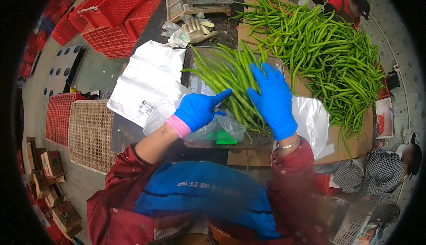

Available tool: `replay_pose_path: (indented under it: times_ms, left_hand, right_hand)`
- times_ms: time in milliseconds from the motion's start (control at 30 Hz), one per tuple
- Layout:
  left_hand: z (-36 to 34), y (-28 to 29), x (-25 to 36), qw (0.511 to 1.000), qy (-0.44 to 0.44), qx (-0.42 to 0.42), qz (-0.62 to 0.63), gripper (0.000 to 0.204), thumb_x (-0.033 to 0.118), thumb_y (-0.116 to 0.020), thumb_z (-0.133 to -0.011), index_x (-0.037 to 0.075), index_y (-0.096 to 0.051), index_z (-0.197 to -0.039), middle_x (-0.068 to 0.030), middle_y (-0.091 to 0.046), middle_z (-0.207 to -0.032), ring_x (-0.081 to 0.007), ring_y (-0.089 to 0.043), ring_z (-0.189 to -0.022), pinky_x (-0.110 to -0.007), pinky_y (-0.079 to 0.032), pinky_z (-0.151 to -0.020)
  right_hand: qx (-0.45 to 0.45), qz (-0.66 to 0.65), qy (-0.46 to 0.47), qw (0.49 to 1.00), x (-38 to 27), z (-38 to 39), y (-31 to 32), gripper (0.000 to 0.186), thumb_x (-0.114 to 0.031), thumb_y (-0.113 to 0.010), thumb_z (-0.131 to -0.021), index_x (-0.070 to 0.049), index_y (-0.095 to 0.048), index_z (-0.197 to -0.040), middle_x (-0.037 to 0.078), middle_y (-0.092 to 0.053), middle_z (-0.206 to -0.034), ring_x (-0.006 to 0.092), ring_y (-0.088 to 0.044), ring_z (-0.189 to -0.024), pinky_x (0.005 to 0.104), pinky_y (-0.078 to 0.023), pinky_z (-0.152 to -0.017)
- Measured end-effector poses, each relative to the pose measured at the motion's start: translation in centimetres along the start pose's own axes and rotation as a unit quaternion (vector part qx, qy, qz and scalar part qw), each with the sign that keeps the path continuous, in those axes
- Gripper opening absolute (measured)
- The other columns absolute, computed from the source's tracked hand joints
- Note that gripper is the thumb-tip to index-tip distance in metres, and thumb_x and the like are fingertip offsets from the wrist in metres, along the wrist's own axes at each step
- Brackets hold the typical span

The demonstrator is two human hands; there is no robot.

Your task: The person selects green chili peppers from a large pile, places them on a digital scale, and transfers them into a plastic bag. They repeat this process multiple times, adjusting the quantity to reach a target weight before tying the bag and placing it into a red crate.

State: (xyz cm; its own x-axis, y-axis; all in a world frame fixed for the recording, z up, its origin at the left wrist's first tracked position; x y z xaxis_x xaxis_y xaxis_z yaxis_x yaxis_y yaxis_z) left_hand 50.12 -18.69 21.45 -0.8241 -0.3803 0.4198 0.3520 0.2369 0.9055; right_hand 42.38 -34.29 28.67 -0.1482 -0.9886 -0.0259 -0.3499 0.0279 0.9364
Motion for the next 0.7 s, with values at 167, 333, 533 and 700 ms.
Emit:
replay_pose_path:
  times_ms: [167, 333, 533, 700]
  left_hand:
    - [0.0, -0.9, -0.3, 0.999, 0.016, -0.038, -0.019, 0.060, 0.051, -0.056, -0.086, 0.033, -0.040, -0.141, -0.0127, -0.064, -0.071, -0.0292, -0.063, -0.060, -0.040, -0.046, -0.052]
    - [0.4, -0.7, -0.6, 1.000, 0.008, -0.002, -0.003, 0.058, 0.053, -0.055, -0.086, 0.033, -0.042, -0.139, -0.0123, -0.064, -0.070, -0.0300, -0.062, -0.059, -0.041, -0.046, -0.052]
    - [0.6, -0.5, -0.8, 0.999, -0.002, 0.019, 0.033, 0.053, 0.052, -0.056, -0.086, 0.030, -0.050, -0.134, -0.0138, -0.064, -0.069, -0.0315, -0.062, -0.059, -0.041, -0.047, -0.053]
    - [1.0, 1.5, -1.2, 0.986, -0.002, 0.041, 0.159, 0.034, 0.038, -0.064, -0.086, 0.020, -0.066, -0.115, -0.0134, -0.066, -0.071, -0.0231, -0.063, -0.057, -0.035, -0.050, -0.054]
  right_hand:
    - [-0.017, 0.044, 0.116, 0.992, -2.2, -2.1, -3.2, 0.021, -0.024, -0.068, -0.075, -0.008, -0.069, -0.087, 0.017, -0.056, -0.127, 0.0405, -0.048, -0.120, 0.0444, -0.045, -0.093]
    - [-0.071, -0.161, 0.045, 0.983, -1.5, -3.6, -4.0, 0.022, -0.023, -0.067, -0.076, -0.006, -0.070, -0.089, 0.018, -0.057, -0.126, 0.0359, -0.051, -0.117, 0.0392, -0.042, -0.098]
    - [-0.032, -0.790, -0.135, 0.597, 2.4, -3.4, -1.3, 0.032, -0.020, -0.053, -0.093, -0.003, -0.060, -0.120, 0.014, -0.061, -0.117, 0.0274, -0.058, -0.108, 0.0374, -0.044, -0.096]
    - [-0.040, -0.906, -0.042, 0.419, 1.4, 1.0, 3.8, 0.034, -0.024, -0.051, -0.096, -0.001, -0.057, -0.120, 0.015, -0.065, -0.104, 0.0269, -0.064, -0.097, 0.0393, -0.052, -0.083]
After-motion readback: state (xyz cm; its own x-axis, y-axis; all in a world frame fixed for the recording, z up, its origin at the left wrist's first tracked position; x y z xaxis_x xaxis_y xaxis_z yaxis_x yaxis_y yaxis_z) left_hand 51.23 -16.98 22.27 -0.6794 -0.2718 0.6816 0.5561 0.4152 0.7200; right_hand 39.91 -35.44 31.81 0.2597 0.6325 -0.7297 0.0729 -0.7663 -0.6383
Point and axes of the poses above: each hand's wrist, its own z-axis away from the middle knuckle, its own y-axis out of the back of the hand, x = y × z, the point moved 5 cm from there along -z, towards the middle knuckle
